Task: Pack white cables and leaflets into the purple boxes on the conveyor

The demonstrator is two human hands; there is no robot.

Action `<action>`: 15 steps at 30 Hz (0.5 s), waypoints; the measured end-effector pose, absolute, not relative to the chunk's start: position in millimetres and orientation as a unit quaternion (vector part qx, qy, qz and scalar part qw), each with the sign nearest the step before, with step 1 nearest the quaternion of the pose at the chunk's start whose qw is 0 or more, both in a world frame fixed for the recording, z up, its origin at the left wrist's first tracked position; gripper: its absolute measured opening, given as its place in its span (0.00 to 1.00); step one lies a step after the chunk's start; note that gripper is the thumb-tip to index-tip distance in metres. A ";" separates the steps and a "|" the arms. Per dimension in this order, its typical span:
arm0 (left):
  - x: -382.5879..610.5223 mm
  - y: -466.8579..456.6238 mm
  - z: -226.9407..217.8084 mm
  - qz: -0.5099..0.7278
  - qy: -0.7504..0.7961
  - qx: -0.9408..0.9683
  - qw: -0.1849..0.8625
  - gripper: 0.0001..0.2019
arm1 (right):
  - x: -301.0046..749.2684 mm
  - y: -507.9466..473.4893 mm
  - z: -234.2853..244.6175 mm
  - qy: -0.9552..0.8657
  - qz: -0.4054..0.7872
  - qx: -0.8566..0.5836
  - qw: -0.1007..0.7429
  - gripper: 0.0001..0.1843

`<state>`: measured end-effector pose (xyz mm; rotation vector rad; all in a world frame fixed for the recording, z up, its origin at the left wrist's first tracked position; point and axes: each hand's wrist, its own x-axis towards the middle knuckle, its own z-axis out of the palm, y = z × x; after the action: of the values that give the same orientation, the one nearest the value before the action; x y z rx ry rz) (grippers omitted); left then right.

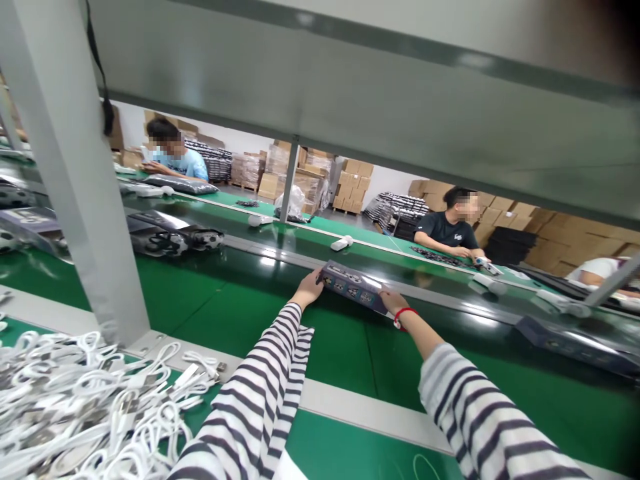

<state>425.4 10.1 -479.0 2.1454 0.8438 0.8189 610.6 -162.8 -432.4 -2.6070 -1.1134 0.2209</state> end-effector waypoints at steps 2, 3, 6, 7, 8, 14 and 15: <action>427.3 9.5 -476.5 0.324 0.333 0.818 0.339 0.24 | 615.7 -176.6 -427.1 -0.383 0.091 -0.911 0.128 0.18; 428.0 9.5 -473.3 0.332 0.343 0.812 0.337 0.23 | 618.2 -184.4 -422.0 -0.382 0.095 -0.912 0.118 0.18; 428.6 7.3 -452.1 0.360 0.367 0.789 0.336 0.22 | 621.6 -207.4 -394.6 -0.410 0.101 -0.902 0.090 0.18; 428.5 4.7 -441.3 0.372 0.363 0.785 0.337 0.23 | 620.2 -215.4 -381.5 -0.427 0.103 -0.894 0.083 0.16; 428.5 0.7 -428.9 0.387 0.347 0.784 0.339 0.23 | 617.1 -224.4 -367.0 -0.447 0.104 -0.885 0.078 0.14; 428.1 -53.6 -345.7 0.299 0.140 0.879 0.344 0.18 | 550.7 -323.9 -279.8 -0.547 0.080 -0.833 0.033 0.18; 426.7 -66.6 -333.1 0.246 0.111 0.909 0.316 0.17 | 532.9 -348.3 -268.8 -0.565 0.070 -0.822 0.021 0.20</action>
<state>426.7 -66.6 -333.1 2.3949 0.2919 0.6488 532.9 -348.3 -268.8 -2.5492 -1.7507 0.2182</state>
